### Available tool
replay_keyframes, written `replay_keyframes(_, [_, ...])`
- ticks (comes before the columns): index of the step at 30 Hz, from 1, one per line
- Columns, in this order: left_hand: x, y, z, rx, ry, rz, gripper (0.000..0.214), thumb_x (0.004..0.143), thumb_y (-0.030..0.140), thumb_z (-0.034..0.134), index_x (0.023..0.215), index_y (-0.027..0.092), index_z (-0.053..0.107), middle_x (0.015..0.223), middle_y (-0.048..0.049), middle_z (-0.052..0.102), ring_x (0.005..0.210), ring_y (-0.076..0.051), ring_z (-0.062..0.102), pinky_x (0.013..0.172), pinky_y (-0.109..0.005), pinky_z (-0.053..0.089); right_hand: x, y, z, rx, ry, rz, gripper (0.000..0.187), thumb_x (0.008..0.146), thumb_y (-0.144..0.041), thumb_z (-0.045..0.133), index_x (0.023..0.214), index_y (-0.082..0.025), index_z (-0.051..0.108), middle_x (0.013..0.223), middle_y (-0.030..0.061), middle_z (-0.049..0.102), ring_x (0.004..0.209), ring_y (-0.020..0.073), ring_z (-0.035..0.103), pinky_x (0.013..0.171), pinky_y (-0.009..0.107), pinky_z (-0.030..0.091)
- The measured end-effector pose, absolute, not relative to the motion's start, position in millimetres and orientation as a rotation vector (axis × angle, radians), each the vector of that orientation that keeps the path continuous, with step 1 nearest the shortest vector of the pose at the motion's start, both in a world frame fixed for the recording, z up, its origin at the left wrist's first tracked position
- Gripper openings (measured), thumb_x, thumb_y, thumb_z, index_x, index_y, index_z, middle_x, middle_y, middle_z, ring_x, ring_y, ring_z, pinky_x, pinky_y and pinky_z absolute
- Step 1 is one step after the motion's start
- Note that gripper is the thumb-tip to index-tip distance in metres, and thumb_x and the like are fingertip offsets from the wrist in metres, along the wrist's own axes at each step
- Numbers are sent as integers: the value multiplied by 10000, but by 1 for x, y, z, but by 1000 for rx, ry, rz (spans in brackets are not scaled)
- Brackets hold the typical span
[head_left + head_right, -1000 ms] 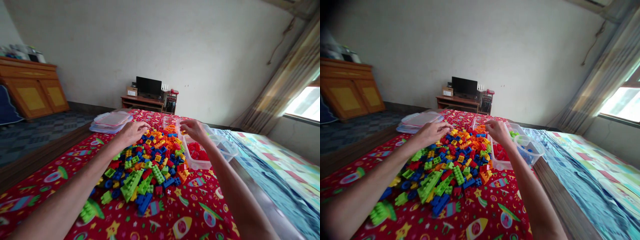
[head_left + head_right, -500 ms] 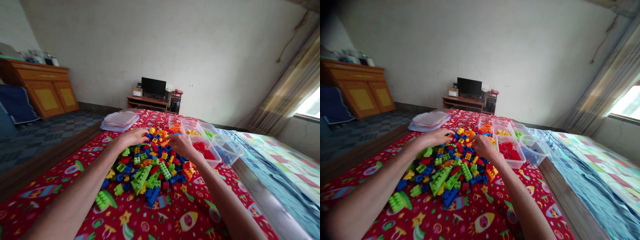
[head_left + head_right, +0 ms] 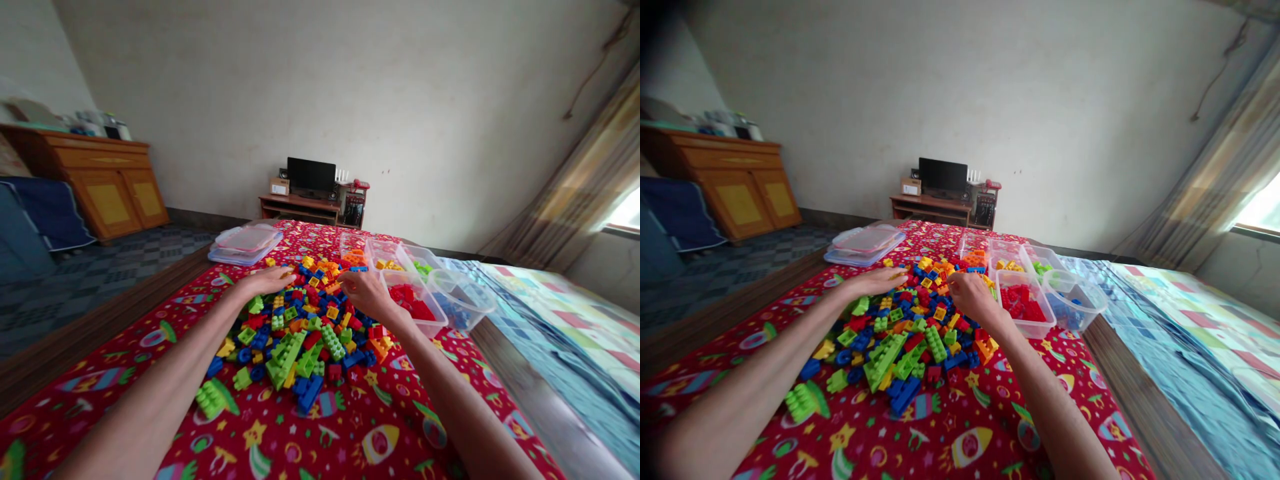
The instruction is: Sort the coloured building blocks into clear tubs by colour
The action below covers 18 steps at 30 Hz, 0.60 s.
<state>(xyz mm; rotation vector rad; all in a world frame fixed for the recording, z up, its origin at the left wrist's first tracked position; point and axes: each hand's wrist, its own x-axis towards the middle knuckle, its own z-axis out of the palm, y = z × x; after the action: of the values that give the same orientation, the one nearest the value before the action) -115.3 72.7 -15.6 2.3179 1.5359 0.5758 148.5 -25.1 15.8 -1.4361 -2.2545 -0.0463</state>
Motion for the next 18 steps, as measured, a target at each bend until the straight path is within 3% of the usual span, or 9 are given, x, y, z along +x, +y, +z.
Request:
replay_keyframes(4, [-110, 72, -11, 2394, 1563, 331, 558, 741, 592, 447, 1033, 179, 683, 1139, -124, 699, 1099, -285, 620, 921, -321, 467, 151, -22, 14, -1430, -2252, -67, 268, 850, -147, 462, 890, -171, 725, 833, 87, 724, 737, 152, 639, 623, 228, 365])
replay_keyframes(13, [-76, 51, 10, 2397, 1287, 549, 457, 755, 525, 484, 977, 196, 711, 1077, -62, 725, 1004, -245, 660, 870, -290, 497, 151, -24, 17, -1473, -2259, -44, 274, 854, -153, 455, 897, -176, 725, 833, 99, 728, 767, 180, 660, 621, 238, 374])
replay_keyframes(18, [-53, 32, 17, 2326, 1084, 646, 522, 814, 550, 452, 1110, 184, 677, 1191, -71, 684, 1106, -243, 619, 954, -312, 463, 154, -23, 14, -1444, -2241, -50, 268, 859, -149, 460, 909, -182, 722, 877, 95, 732, 796, 175, 662, 645, 232, 389])
